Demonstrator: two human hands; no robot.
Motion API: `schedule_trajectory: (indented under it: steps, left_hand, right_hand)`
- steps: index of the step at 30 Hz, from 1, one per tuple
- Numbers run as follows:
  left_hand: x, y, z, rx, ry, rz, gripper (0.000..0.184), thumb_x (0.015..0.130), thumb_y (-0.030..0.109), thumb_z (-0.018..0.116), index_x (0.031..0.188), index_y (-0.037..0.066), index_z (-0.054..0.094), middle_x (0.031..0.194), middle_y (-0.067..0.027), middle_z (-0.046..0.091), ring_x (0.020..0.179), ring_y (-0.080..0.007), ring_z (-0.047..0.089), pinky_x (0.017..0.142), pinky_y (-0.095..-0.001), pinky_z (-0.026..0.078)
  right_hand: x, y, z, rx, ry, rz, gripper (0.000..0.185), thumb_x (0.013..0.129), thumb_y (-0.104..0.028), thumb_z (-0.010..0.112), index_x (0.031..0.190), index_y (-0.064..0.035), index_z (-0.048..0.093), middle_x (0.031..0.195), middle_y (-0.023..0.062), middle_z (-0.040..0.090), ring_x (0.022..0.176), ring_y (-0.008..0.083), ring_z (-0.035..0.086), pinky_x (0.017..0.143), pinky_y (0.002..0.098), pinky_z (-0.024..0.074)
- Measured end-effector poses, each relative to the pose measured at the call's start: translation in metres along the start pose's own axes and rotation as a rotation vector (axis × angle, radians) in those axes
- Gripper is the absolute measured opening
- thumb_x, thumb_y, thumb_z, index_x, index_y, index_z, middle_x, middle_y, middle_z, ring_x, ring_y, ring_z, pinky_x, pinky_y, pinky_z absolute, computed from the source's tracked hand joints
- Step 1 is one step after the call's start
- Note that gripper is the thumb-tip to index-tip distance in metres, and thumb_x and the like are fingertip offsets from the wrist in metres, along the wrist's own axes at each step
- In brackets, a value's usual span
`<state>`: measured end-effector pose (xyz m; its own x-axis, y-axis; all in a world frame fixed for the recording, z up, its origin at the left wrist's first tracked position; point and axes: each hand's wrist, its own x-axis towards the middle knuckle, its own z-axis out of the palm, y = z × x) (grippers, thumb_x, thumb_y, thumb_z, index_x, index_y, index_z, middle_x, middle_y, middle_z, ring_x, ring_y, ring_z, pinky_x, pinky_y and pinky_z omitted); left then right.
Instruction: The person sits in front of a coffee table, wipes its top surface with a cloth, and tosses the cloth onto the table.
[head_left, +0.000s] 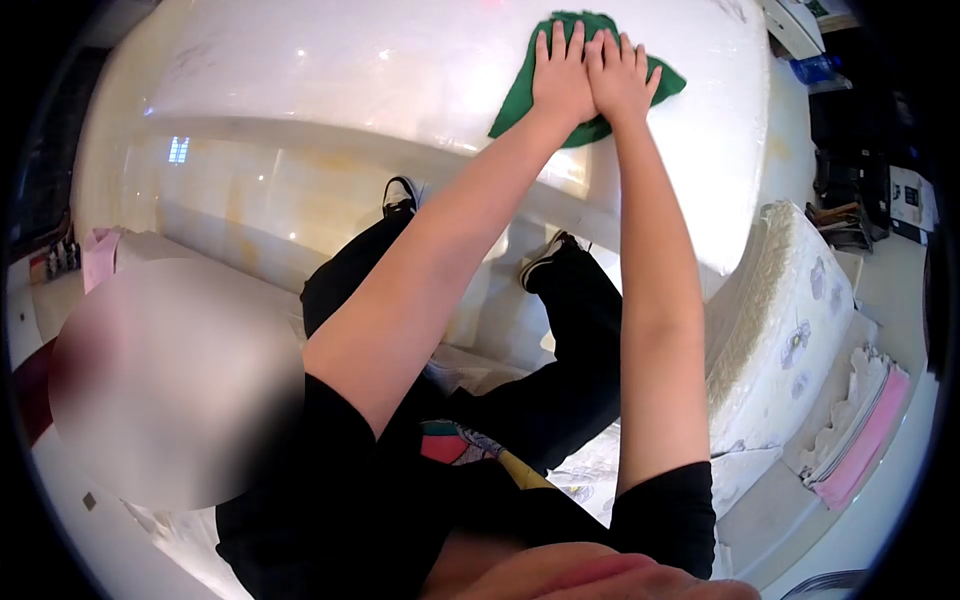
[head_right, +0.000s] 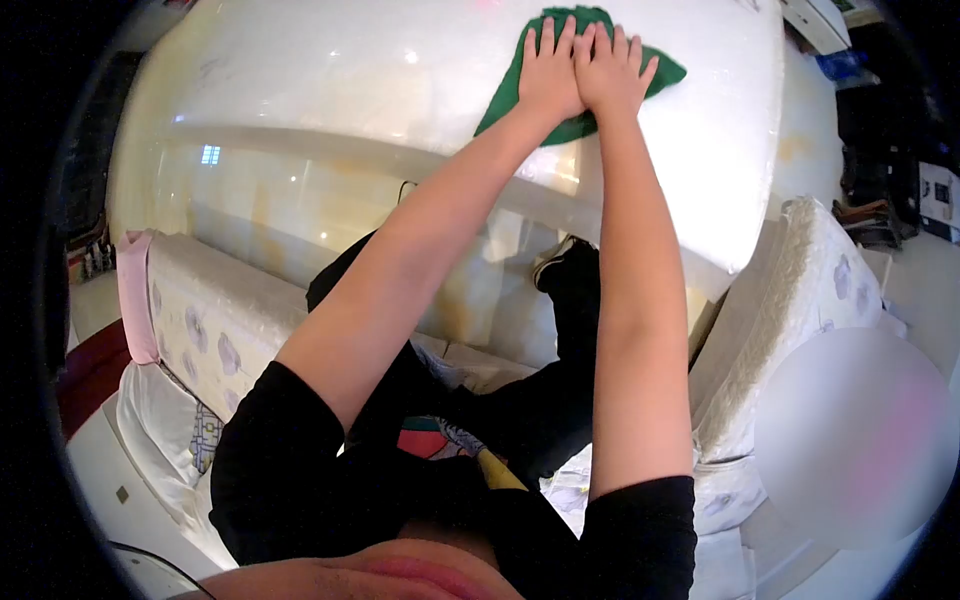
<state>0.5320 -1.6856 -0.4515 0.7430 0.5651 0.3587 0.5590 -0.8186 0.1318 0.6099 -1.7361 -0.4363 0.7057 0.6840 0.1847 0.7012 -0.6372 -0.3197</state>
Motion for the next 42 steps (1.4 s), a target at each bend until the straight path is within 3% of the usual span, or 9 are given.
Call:
schedule_trajectory:
  steps: [3, 5, 13, 17, 19, 21, 22, 34, 42]
  left_hand:
    - [0.039, 0.001, -0.016, -0.148, -0.061, -0.034, 0.061, 0.091, 0.038, 0.039, 0.144, 0.007, 0.033, 0.149, -0.0169, 0.032, 0.139, -0.0356, 0.023, 0.115, -0.0506, 0.008]
    - [0.066, -0.003, 0.001, -0.141, -0.078, -0.058, 0.066, 0.091, 0.041, 0.04, 0.146, 0.008, 0.028, 0.151, -0.0177, 0.027, 0.14, -0.0373, 0.02, 0.114, -0.0518, 0.006]
    - [0.113, -0.003, 0.019, -0.097, -0.137, -0.153, 0.068, 0.09, 0.04, 0.042, 0.149, 0.01, 0.025, 0.154, -0.0135, 0.022, 0.142, -0.0339, 0.016, 0.115, -0.0497, 0.004]
    - [0.103, -0.005, 0.002, -0.091, -0.239, -0.121, 0.068, 0.09, 0.042, 0.041, 0.149, 0.011, 0.024, 0.155, -0.0118, 0.021, 0.143, -0.0318, 0.015, 0.115, -0.0481, 0.004]
    - [0.076, -0.008, 0.003, -0.173, -0.17, -0.097, 0.063, 0.092, 0.038, 0.038, 0.148, 0.01, 0.027, 0.153, -0.0124, 0.028, 0.142, -0.0313, 0.019, 0.116, -0.0473, 0.007]
    - [0.048, -0.014, 0.018, -0.058, 0.018, -0.015, 0.07, 0.087, 0.046, 0.046, 0.148, 0.02, 0.025, 0.153, -0.0101, 0.025, 0.141, -0.0356, 0.018, 0.114, -0.0521, 0.008]
    - [0.032, -0.015, 0.021, -0.076, 0.028, -0.02, 0.069, 0.087, 0.046, 0.046, 0.148, 0.021, 0.026, 0.153, -0.0093, 0.025, 0.142, -0.0346, 0.018, 0.114, -0.0511, 0.008]
    - [-0.15, -0.023, -0.068, -0.112, 0.036, 0.004, 0.063, 0.092, 0.04, 0.041, 0.147, 0.015, 0.027, 0.152, -0.0081, 0.027, 0.142, -0.0302, 0.017, 0.116, -0.0464, 0.009]
    - [-0.161, -0.04, -0.072, -0.085, -0.041, 0.103, 0.061, 0.094, 0.036, 0.035, 0.149, 0.012, 0.023, 0.153, -0.0091, 0.025, 0.144, -0.0249, 0.016, 0.117, -0.0418, 0.008]
  right_hand:
    - [0.054, 0.02, 0.02, -0.023, 0.033, -0.079, 0.06, 0.093, -0.057, 0.026, 0.144, -0.0259, 0.037, 0.153, 0.0045, 0.028, 0.142, 0.0301, 0.021, 0.113, 0.0586, 0.0061]
    - [0.076, 0.007, 0.01, -0.09, -0.029, -0.019, 0.057, 0.095, -0.046, 0.031, 0.141, -0.0149, 0.041, 0.149, 0.0086, 0.035, 0.139, 0.0312, 0.026, 0.114, 0.051, 0.0126]
    - [0.14, 0.02, 0.022, -0.175, -0.047, -0.101, 0.056, 0.096, -0.046, 0.028, 0.143, -0.017, 0.038, 0.15, 0.0077, 0.034, 0.139, 0.0315, 0.026, 0.113, 0.0528, 0.0138]
    - [0.116, 0.001, 0.01, -0.159, -0.087, 0.058, 0.057, 0.096, -0.045, 0.024, 0.146, -0.0192, 0.033, 0.153, 0.0052, 0.028, 0.141, 0.0314, 0.02, 0.115, 0.0509, 0.01]
    - [0.084, 0.001, 0.015, -0.279, 0.118, -0.033, 0.052, 0.098, -0.042, 0.029, 0.132, -0.0065, 0.046, 0.14, 0.0129, 0.046, 0.131, 0.0316, 0.041, 0.11, 0.0495, 0.0298]
    - [0.055, 0.003, 0.014, -0.02, 0.049, -0.03, 0.061, 0.093, -0.055, 0.025, 0.145, -0.0256, 0.036, 0.153, 0.0053, 0.027, 0.142, 0.0307, 0.02, 0.113, 0.0585, 0.0068]
    - [0.038, -0.006, 0.007, -0.046, 0.011, 0.0, 0.058, 0.094, -0.048, 0.025, 0.144, -0.0217, 0.038, 0.153, 0.0056, 0.027, 0.142, 0.0311, 0.019, 0.114, 0.0554, 0.0069]
    - [-0.154, -0.059, -0.017, -0.118, -0.041, -0.045, 0.062, 0.094, -0.051, 0.032, 0.146, -0.0186, 0.032, 0.154, 0.0087, 0.024, 0.143, 0.0309, 0.015, 0.114, 0.0569, 0.0039]
    - [-0.165, -0.074, -0.016, -0.197, -0.09, -0.012, 0.063, 0.095, -0.052, 0.03, 0.148, -0.017, 0.027, 0.155, 0.0078, 0.019, 0.144, 0.0296, 0.012, 0.114, 0.0565, 0.0021]
